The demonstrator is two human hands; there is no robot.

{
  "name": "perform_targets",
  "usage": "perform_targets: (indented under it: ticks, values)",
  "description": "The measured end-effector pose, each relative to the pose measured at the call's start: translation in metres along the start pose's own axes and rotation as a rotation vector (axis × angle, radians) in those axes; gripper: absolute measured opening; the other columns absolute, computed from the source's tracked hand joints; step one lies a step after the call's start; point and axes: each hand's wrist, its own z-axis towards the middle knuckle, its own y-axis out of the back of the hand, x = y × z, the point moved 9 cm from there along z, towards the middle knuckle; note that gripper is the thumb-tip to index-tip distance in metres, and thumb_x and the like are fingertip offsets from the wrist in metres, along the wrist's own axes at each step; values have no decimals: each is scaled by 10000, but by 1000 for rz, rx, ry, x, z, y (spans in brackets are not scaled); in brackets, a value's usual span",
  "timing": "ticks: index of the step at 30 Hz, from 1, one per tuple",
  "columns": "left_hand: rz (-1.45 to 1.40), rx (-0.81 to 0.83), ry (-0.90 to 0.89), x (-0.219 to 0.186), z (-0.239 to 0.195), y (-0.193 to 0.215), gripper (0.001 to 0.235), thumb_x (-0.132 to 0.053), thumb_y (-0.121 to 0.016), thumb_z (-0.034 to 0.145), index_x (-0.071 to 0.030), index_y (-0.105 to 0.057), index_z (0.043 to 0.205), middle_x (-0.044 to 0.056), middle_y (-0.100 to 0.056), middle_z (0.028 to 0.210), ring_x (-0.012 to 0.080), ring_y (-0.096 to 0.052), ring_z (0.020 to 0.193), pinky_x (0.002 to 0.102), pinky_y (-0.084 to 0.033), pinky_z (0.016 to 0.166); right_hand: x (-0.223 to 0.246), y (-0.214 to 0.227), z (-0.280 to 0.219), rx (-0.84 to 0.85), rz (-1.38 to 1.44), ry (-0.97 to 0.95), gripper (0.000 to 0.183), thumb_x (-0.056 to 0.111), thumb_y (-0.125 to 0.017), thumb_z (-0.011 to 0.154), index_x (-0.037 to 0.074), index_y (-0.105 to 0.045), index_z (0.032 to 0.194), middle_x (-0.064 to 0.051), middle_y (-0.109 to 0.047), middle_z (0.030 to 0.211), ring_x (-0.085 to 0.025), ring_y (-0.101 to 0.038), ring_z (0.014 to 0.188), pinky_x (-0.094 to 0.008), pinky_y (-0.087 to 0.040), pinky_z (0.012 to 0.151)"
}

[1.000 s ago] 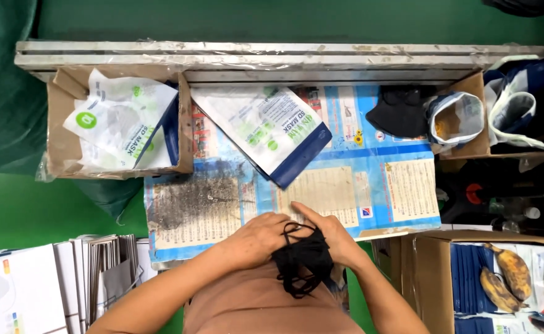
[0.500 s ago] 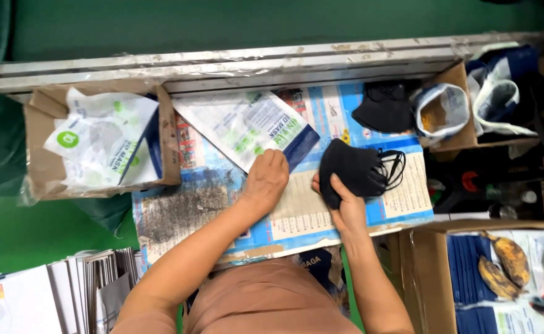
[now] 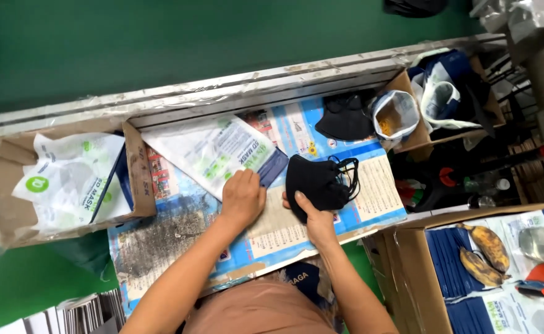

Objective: Packaging black 3D masks into individual plastic pouches.

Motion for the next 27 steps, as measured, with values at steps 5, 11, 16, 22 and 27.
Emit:
perform_targets:
  ticks: [5, 11, 16, 22, 27]
  values:
    - [-20, 49, -55, -22, -19, 17, 126, -38, -678, 770, -13, -577, 840, 137, -526, 829, 298, -549, 776, 421, -459, 693, -1, -16, -8, 133, 84, -94, 242, 59, -716, 912, -61, -702, 1122, -107, -748, 997, -233, -740, 844, -376, -624, 789]
    - [-230, -118, 8, -32, -12, 68, 161, 19, -669, 808, 19, -603, 954, 158, -595, 926, 341, -601, 881, 438, -493, 768, 6, -63, -5, 295, 115, -53, 224, 30, -726, 918, -59, -706, 1122, -129, -742, 1003, -226, -728, 822, -382, -620, 737]
    - [-483, -247, 286, 3, -6, 99, 92, 33, -672, 895, 18, -637, 978, 140, -640, 906, 270, -648, 758, 370, -527, 656, -15, -33, -8, 190, -152, -61, 241, 15, -776, 888, -54, -687, 1102, -124, -705, 931, -246, -697, 735, -409, -610, 672]
    - [-309, -239, -168, -54, -16, 110, 205, 58, -674, 849, 45, -610, 1043, 146, -608, 908, 296, -607, 802, 394, -518, 695, -8, -43, -33, 152, 73, -120, 316, 32, -725, 856, -23, -672, 1163, -111, -739, 1019, -227, -746, 852, -396, -625, 799]
    - [-361, -172, -105, -67, -18, 117, 194, 29, -710, 847, -7, -576, 983, 137, -608, 893, 325, -624, 805, 403, -516, 693, -1, -54, -44, 64, 194, -27, 329, 5, -664, 926, -21, -662, 1254, -93, -710, 1129, -203, -685, 1000, -334, -561, 873]
